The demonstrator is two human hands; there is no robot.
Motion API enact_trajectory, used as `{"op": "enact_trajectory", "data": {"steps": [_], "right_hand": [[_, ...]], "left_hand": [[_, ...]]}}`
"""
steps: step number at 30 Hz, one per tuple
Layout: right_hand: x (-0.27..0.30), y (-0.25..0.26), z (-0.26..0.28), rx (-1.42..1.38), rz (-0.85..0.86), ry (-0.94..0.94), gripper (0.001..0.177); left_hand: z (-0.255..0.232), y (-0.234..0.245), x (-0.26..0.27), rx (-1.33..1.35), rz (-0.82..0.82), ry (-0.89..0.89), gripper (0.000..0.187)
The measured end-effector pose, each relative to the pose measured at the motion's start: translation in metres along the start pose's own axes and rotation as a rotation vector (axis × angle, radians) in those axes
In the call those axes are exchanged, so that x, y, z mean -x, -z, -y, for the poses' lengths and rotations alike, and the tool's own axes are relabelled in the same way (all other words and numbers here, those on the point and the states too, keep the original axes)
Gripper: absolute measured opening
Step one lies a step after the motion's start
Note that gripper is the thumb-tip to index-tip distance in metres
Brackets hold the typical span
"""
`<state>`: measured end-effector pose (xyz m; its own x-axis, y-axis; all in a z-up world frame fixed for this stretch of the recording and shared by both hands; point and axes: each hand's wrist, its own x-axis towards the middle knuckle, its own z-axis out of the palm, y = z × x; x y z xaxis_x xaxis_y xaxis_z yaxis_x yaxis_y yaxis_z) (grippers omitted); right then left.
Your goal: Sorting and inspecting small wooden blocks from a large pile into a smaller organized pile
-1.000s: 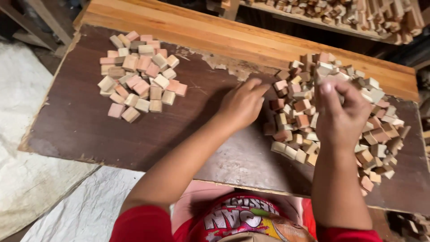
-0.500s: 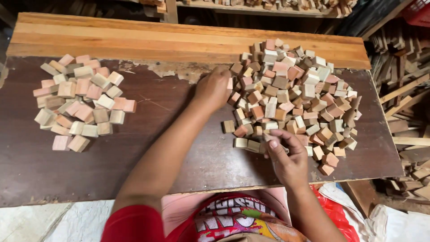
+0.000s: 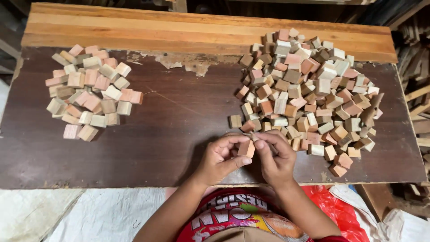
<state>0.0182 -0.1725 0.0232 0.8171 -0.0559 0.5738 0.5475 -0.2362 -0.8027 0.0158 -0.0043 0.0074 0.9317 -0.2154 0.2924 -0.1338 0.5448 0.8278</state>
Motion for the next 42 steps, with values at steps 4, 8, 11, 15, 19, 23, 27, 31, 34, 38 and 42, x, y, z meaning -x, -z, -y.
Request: {"op": "enact_trajectory", "data": {"steps": [4,8,11,15,19,23,27,31,34,38,42], "right_hand": [[0.023,0.003,-0.009,0.092,0.069,0.090,0.016],[0.020,0.001,-0.015,0.127,0.050,0.158,0.010],[0.019,-0.001,-0.008,0.126,0.082,0.226,0.011],[-0.004,-0.006,-0.011,0.098,0.030,0.175,0.013],[0.011,-0.007,0.002,0.075,0.090,0.155,0.011],[0.019,0.000,-0.015,0.134,0.081,0.182,0.009],[0.028,0.005,-0.041,0.104,0.153,0.168,0.009],[-0.003,0.015,-0.035,0.106,0.082,0.113,0.012],[0.022,0.018,-0.033,0.113,0.042,0.109,0.017],[0.019,0.000,0.008,0.067,0.118,0.093,0.014],[0.032,-0.004,0.019,0.096,0.117,0.160,0.014]], "left_hand": [[-0.011,0.002,-0.010,0.002,0.037,-0.035,0.045],[0.005,0.005,0.003,0.015,-0.002,-0.009,0.045],[0.004,0.012,0.001,-0.012,0.049,-0.035,0.043],[0.004,0.010,-0.002,0.030,-0.033,-0.032,0.045],[-0.002,0.010,0.000,0.071,-0.035,-0.001,0.045],[0.002,0.007,0.004,0.050,-0.041,-0.009,0.044],[0.000,0.008,0.004,0.065,-0.054,0.023,0.044],[-0.003,0.004,0.006,0.067,-0.029,0.048,0.048],[0.011,0.012,0.013,0.099,-0.104,0.151,0.066],[0.005,0.008,0.013,0.242,-0.113,0.189,0.056],[0.000,0.009,0.010,0.278,-0.123,0.133,0.052]]}}
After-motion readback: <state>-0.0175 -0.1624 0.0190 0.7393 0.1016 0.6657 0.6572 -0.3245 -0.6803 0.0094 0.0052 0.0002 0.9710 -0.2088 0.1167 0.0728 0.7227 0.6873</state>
